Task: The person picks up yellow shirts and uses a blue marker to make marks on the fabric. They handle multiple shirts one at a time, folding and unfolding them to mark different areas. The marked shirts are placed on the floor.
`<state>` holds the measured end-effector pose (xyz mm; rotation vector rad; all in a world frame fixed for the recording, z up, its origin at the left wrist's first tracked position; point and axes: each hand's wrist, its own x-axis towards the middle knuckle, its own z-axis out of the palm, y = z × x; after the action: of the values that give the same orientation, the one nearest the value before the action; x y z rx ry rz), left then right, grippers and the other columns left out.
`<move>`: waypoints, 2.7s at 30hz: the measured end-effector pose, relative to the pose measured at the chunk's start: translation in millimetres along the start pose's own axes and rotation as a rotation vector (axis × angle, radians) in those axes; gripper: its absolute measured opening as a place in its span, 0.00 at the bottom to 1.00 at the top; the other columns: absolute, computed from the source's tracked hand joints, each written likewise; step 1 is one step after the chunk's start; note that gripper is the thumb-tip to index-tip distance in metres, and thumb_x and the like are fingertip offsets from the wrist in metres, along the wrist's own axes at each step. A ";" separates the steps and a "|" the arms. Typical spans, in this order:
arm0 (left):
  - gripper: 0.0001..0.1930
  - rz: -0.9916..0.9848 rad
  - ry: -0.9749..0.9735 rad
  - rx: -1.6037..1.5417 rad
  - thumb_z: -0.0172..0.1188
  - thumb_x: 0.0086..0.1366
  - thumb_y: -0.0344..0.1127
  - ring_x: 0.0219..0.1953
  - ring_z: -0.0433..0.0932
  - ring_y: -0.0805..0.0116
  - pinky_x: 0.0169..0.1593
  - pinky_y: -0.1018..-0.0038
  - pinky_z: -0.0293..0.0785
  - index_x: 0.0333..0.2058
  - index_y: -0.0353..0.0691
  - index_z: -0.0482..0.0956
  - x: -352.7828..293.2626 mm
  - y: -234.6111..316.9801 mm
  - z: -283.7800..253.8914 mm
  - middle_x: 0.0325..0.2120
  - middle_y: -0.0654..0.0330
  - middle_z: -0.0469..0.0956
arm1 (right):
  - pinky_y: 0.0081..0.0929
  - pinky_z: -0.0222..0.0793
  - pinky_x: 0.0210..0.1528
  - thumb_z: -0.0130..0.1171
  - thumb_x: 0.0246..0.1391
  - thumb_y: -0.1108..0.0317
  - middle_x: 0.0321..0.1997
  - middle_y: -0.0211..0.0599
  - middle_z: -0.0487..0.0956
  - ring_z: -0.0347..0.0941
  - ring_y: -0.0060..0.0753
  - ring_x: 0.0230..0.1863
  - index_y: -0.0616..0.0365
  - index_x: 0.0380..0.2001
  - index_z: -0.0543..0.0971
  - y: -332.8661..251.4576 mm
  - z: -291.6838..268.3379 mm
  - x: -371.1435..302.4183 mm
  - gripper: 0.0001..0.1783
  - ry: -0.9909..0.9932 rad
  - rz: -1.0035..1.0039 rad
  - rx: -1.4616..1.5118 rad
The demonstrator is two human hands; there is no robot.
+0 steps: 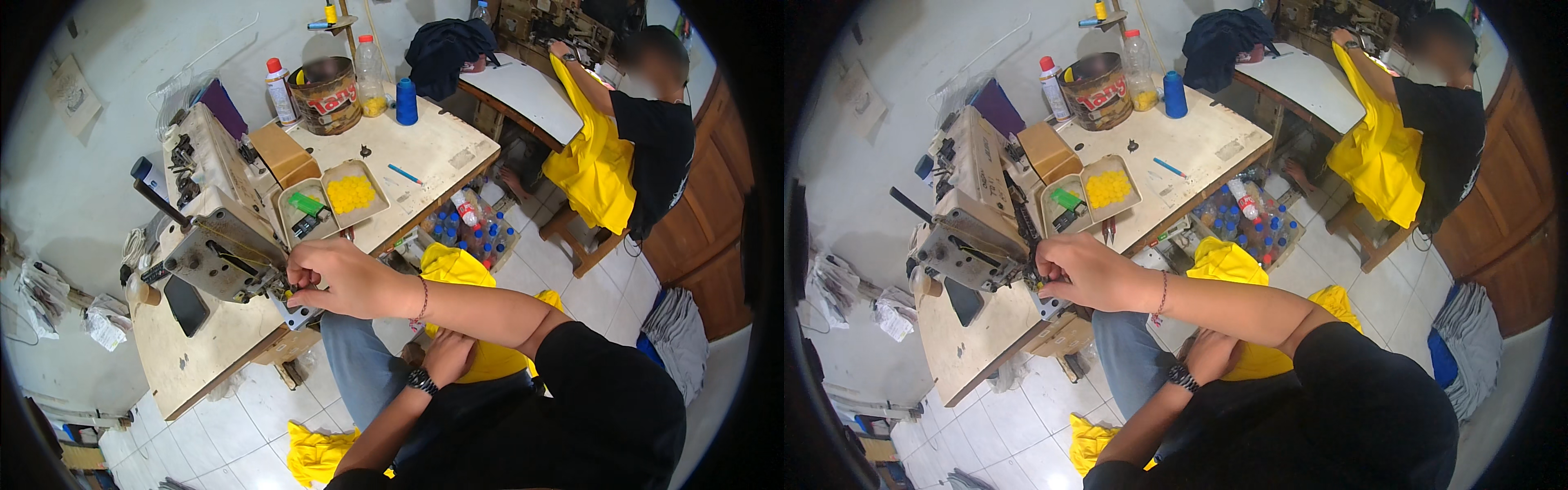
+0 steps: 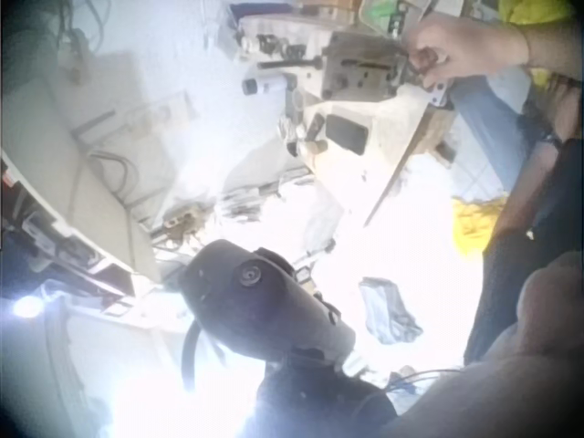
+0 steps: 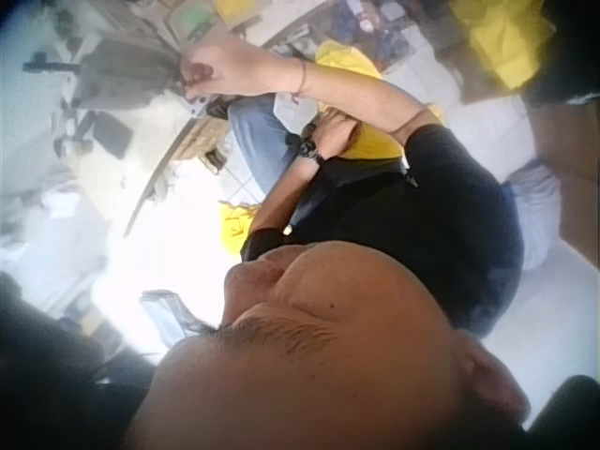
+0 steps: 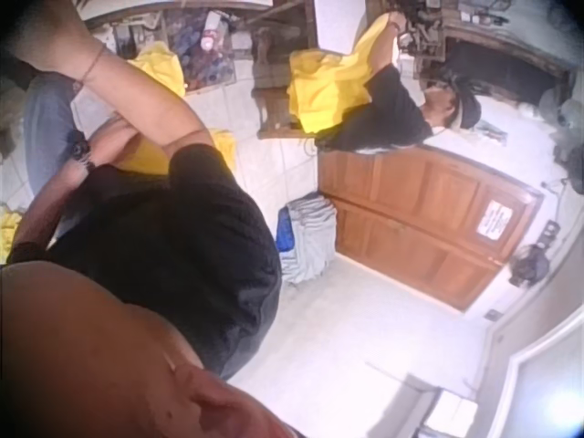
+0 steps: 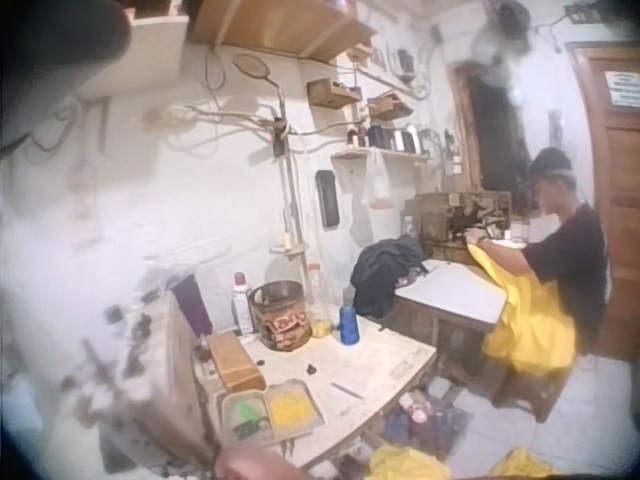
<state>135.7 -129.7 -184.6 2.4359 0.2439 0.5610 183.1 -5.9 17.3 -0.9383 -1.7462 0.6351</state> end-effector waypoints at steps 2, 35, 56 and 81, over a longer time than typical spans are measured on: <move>0.20 -0.017 -0.058 -0.005 0.60 0.64 0.31 0.61 0.73 0.44 0.65 0.51 0.67 0.55 0.38 0.79 12.3 -6.5 14.3 0.54 0.45 0.78 | 0.33 0.73 0.38 0.73 0.53 0.70 0.32 0.39 0.77 0.77 0.39 0.34 0.62 0.34 0.74 -0.8 -3.5 -3.0 0.15 0.019 -0.054 -0.040; 0.07 -0.123 0.371 -0.677 0.70 0.58 0.29 0.22 0.77 0.64 0.30 0.73 0.70 0.28 0.33 0.80 -51.7 108.2 -257.2 0.25 0.52 0.81 | 0.28 0.71 0.47 0.61 0.68 0.68 0.44 0.36 0.78 0.74 0.26 0.43 0.62 0.43 0.75 -79.7 -118.5 -91.7 0.09 -0.511 0.024 0.467; 0.07 -0.599 1.128 -1.093 0.60 0.72 0.26 0.37 0.82 0.72 0.45 0.75 0.79 0.32 0.41 0.73 -50.9 12.8 -256.7 0.35 0.59 0.83 | 0.20 0.67 0.54 0.73 0.55 0.72 0.36 0.25 0.81 0.74 0.16 0.44 0.57 0.33 0.81 37.1 -11.3 -3.9 0.08 -0.071 0.339 0.527; 0.07 -0.630 1.198 -1.054 0.58 0.72 0.25 0.37 0.82 0.72 0.45 0.75 0.79 0.33 0.41 0.73 -43.0 14.2 -252.5 0.35 0.60 0.82 | 0.20 0.68 0.53 0.71 0.56 0.73 0.37 0.26 0.81 0.74 0.16 0.44 0.59 0.35 0.80 55.6 -11.5 -8.1 0.09 -0.060 0.313 0.597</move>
<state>-15.5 -19.5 -9.0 0.7327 0.8694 1.3284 211.9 18.3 -26.0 -0.7696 -1.3394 1.3121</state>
